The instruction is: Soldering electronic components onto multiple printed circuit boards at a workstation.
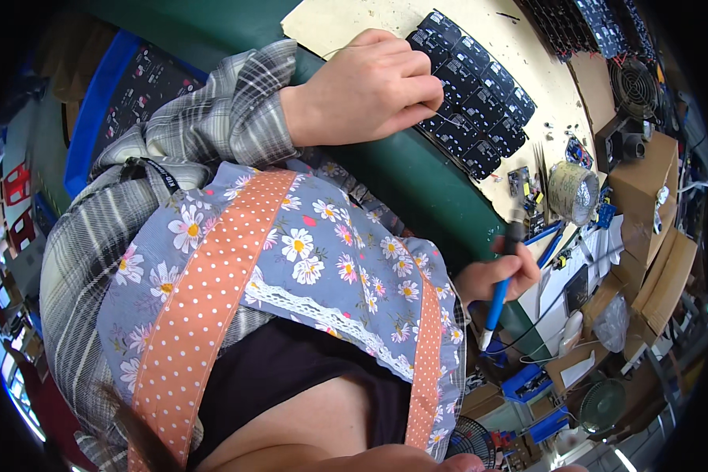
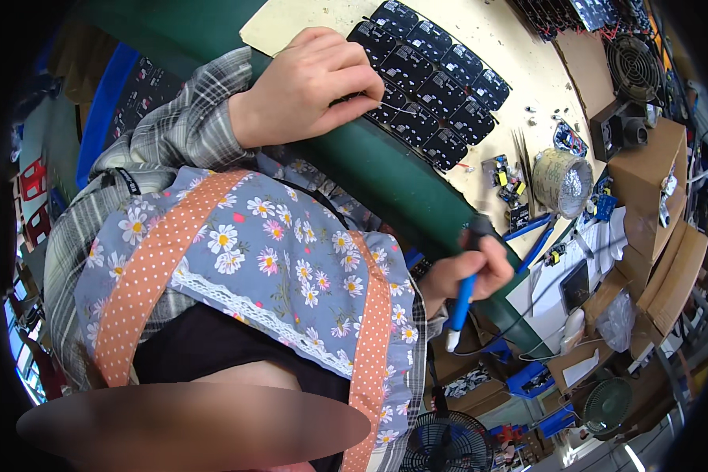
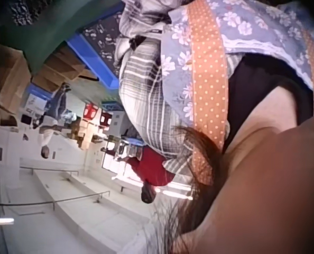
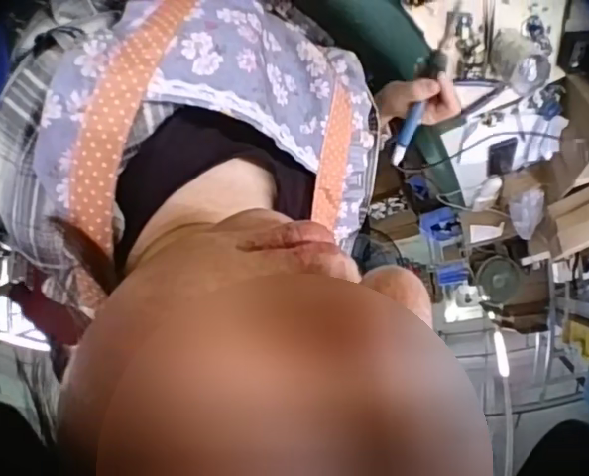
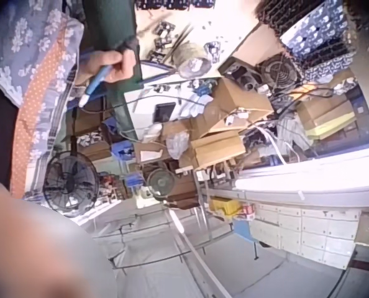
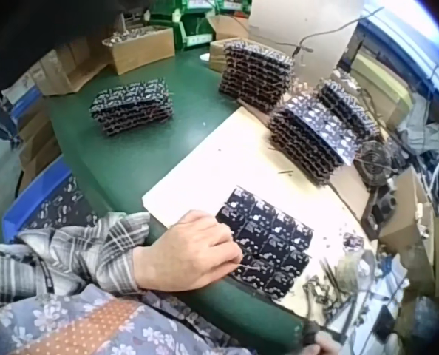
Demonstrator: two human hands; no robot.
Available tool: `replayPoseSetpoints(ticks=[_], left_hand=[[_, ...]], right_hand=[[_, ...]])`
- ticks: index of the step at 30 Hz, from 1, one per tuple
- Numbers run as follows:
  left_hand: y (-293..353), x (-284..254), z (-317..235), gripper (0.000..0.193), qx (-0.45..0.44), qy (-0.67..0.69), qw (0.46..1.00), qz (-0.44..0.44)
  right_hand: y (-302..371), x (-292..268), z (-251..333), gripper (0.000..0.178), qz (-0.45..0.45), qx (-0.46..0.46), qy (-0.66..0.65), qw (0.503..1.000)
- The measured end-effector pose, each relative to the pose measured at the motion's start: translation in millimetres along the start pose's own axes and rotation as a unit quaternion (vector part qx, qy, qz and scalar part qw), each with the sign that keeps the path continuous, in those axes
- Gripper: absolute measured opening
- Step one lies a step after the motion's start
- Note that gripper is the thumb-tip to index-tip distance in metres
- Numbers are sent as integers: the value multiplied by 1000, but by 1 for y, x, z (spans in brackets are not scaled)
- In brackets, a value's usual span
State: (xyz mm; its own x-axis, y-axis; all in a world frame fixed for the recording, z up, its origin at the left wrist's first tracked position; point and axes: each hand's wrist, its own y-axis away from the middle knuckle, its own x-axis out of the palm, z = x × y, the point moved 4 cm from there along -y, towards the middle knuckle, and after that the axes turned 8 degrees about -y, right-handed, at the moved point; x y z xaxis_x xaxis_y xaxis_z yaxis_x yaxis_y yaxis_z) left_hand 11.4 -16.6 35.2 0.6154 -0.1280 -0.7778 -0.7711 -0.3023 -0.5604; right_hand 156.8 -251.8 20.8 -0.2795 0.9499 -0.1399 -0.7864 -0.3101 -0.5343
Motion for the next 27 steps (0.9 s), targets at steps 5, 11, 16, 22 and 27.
replayPoseSetpoints(ticks=[5, 11, 16, 22, 27], left_hand=[[-2, 3, -2, 11, 3, -14, 1000, 2], [-4, 5, -2, 12, 4, -16, 1000, -3], [-5, 6, -5, 12, 13, -10, 1000, -12], [-4, 3, -5, 12, 10, -18, 1000, -4], [-7, 11, -3, 12, 17, -16, 1000, -9]], right_hand=[[13, 33, 11, 18, 178, -14, -131, 975], [15, 39, 5, 17, 192, 21, -125, 973], [15, 41, 9, 17, 184, 19, -124, 975], [15, 42, 12, 18, 181, 25, -130, 975], [15, 42, 12, 17, 175, 21, -116, 978]])
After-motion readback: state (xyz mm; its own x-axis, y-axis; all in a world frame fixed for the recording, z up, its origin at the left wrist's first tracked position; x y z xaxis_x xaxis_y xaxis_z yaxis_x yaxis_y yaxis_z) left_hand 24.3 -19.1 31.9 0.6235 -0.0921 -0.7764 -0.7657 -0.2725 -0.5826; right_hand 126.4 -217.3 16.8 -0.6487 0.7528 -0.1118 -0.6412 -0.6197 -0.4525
